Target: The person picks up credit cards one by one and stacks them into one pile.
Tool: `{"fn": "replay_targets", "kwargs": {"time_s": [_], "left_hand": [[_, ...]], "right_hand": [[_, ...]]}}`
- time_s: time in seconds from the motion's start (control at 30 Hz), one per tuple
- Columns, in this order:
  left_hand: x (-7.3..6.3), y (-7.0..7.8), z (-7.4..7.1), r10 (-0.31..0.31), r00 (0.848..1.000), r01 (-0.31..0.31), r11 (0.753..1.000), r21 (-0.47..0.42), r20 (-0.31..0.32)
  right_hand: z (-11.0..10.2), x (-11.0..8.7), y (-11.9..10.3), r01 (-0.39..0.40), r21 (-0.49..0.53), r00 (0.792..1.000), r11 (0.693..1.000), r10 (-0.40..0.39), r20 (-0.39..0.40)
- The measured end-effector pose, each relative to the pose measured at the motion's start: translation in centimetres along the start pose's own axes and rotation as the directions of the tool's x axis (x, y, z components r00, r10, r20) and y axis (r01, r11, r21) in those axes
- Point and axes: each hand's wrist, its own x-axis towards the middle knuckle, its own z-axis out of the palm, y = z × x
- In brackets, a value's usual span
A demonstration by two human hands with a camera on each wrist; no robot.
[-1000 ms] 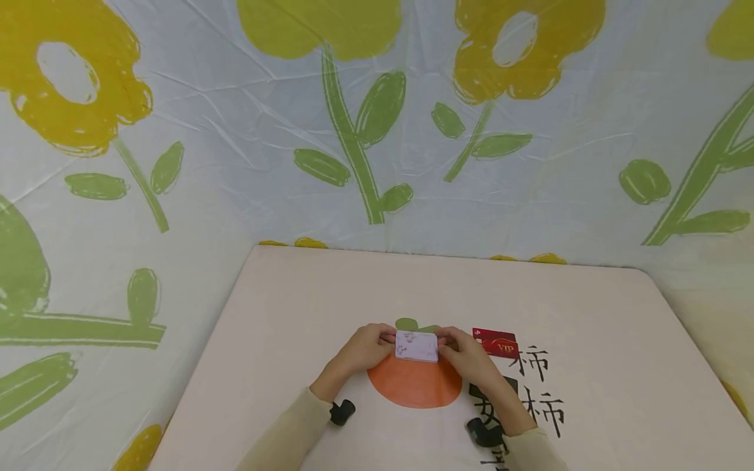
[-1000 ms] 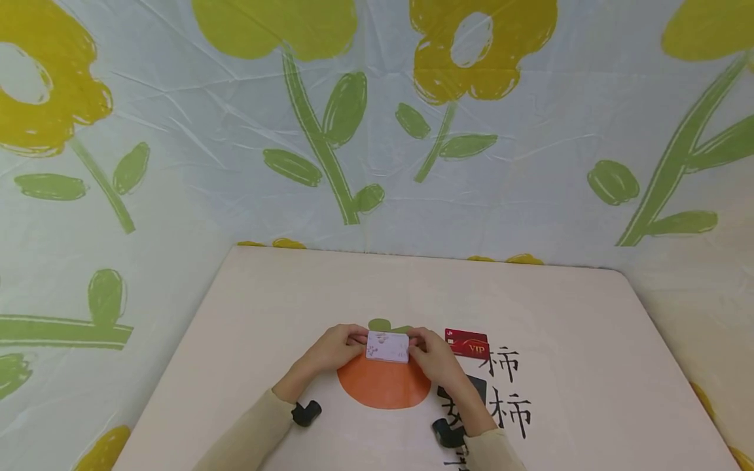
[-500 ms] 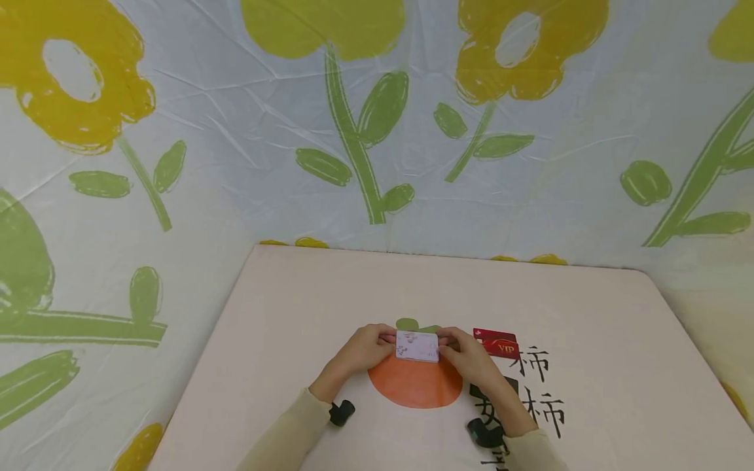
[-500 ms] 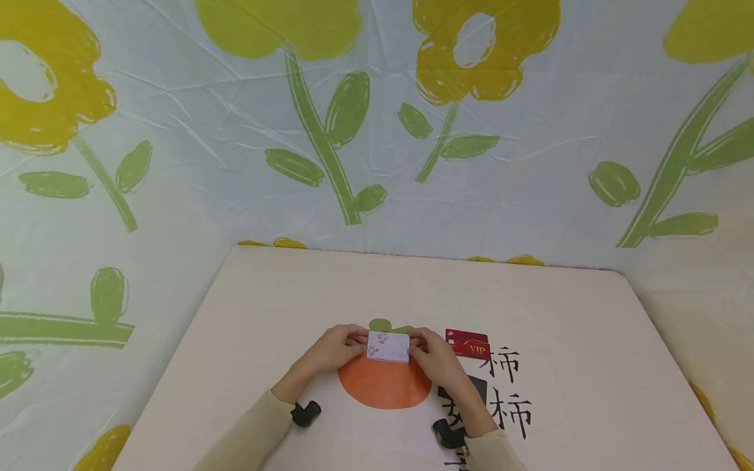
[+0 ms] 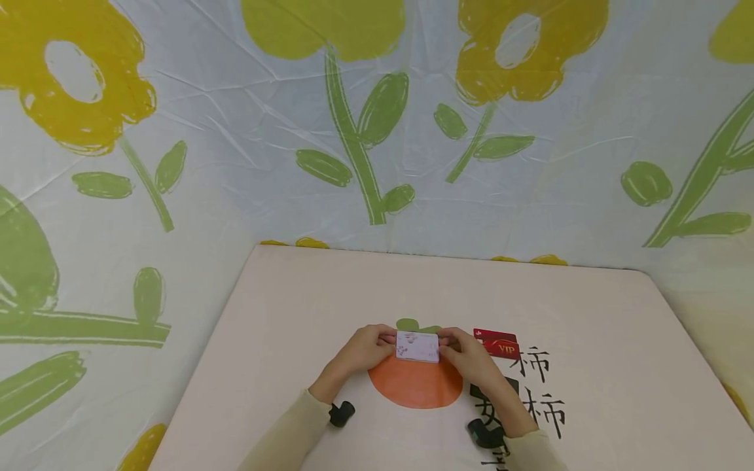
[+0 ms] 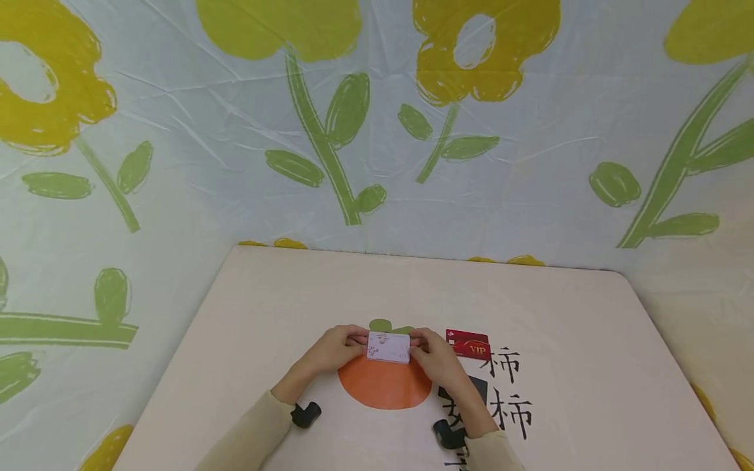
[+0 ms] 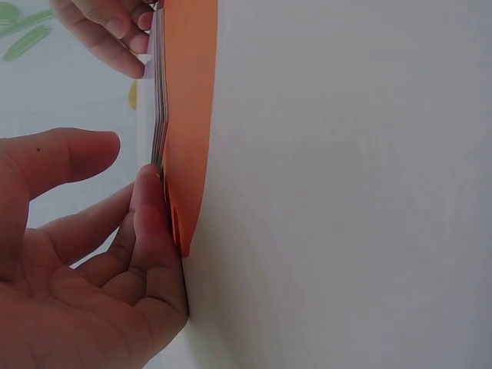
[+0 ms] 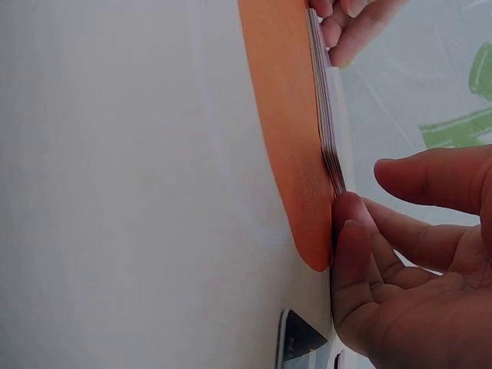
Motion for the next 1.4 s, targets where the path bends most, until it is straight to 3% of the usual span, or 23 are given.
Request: {"fn": "replay_targets", "kwargs": {"time_s": [0.37,0.53,0.73,0.97,1.23,1.4], "left_hand": [[0.2,0.4,-0.4,0.029,0.997,-0.03,1.0,-0.007,-0.068],[1.0,1.4,-0.6,0.057,0.994,-0.059,0.998,-0.017,-0.097],[2.1,3.1,0.0,0.092,0.992,-0.094,0.995,-0.026,-0.08],[3.8,5.2,1.8,0.102,0.995,-0.103,0.994,-0.046,-0.018],[5.9,7.6,5.0,0.054,0.997,-0.053,0.999,-0.014,0.057],[7.1,8.6,6.9,0.05,0.995,-0.052,0.999,0.017,0.091]], "right_hand": [[-1.0,-0.2,-0.3,0.008,-0.006,1.0,1.0,-0.008,-0.02],[-2.3,-0.4,-0.2,0.011,-0.02,0.999,1.0,-0.012,-0.043],[-3.8,-0.7,0.3,0.033,-0.015,0.998,0.999,-0.034,-0.06],[-5.5,-1.1,0.8,0.046,-0.034,0.996,0.998,-0.048,-0.072],[-7.4,-2.0,1.6,0.011,-0.109,0.995,0.994,-0.022,-0.101],[-8.5,-2.4,2.5,-0.013,-0.139,0.992,0.99,-0.005,-0.129]]}}
